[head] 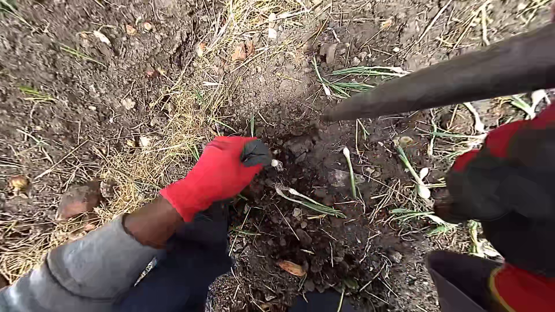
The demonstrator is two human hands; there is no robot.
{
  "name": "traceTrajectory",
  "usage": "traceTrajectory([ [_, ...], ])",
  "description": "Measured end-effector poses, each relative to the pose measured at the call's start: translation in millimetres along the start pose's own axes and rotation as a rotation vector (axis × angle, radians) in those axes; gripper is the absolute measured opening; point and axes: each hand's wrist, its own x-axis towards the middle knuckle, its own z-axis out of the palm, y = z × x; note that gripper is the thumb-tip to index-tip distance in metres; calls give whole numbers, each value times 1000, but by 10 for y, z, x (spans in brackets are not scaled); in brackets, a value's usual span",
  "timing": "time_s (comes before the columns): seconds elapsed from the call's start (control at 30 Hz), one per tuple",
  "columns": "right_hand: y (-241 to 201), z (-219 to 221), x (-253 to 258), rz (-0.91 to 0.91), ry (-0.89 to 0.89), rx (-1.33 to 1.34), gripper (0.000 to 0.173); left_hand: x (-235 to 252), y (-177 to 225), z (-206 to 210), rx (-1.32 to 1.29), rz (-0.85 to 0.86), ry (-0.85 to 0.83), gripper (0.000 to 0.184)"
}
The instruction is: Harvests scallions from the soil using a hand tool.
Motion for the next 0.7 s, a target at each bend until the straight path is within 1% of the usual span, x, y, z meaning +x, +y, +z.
traceTrajectory([
  [0.03, 335, 305, 66, 62, 82, -319, 11, 90, 125, -76, 56, 19, 21, 9],
  [0.07, 717, 549, 125, 130, 100, -507, 16, 208, 248, -128, 128, 35, 24, 12],
  [0.1, 1040, 663, 109, 205, 75, -568, 24, 327, 365, -124, 192, 29, -8, 13],
  [0.13, 1178, 665, 28, 287, 46, -582, 29, 423, 463, -24, 240, 9, -77, 15],
  [0.17, 1167, 587, -70, 326, 49, -561, 30, 523, 505, 181, 293, -1, -156, 17],
  [0.2, 1055, 463, -202, 334, 83, -520, 28, 615, 480, 467, 349, 6, -231, 20],
  [0.27, 733, 191, -572, 253, 202, -407, 24, 624, 315, 1081, 409, 37, -358, 25],
  [0.3, 624, 87, -751, 205, 257, -383, 26, 568, 241, 1258, 405, 43, -380, 28],
  [0.33, 612, 6, -879, 167, 287, -416, 29, 521, 208, 1297, 394, 47, -362, 34],
  [0.37, 700, -44, -976, 158, 288, -491, 32, 463, 213, 1220, 394, 58, -305, 40],
  [0.4, 841, -49, -1068, 190, 274, -571, 37, 355, 223, 1078, 397, 89, -222, 44],
  [0.47, 1058, -14, -1076, 276, 227, -639, 42, 219, 242, 801, 432, 184, -67, 40],
  [0.5, 1029, -27, -969, 305, 212, -651, 40, 233, 261, 763, 451, 223, -56, 37],
  [0.53, 900, -45, -862, 322, 221, -642, 35, 239, 281, 826, 478, 233, -123, 35],
  [0.6, 417, -140, -860, 305, 269, -507, 27, 191, 322, 1148, 551, 184, -454, 35],
  [0.63, 182, -266, -914, 229, 285, -380, 22, 196, 327, 1301, 576, 184, -573, 38],
  [0.67, 2, -472, -1007, 109, 268, -257, 16, 242, 347, 1370, 585, 202, -614, 39],
  [0.7, -159, -780, -1188, 5, 186, -201, 18, 251, 377, 1367, 572, 229, -597, 36],
])
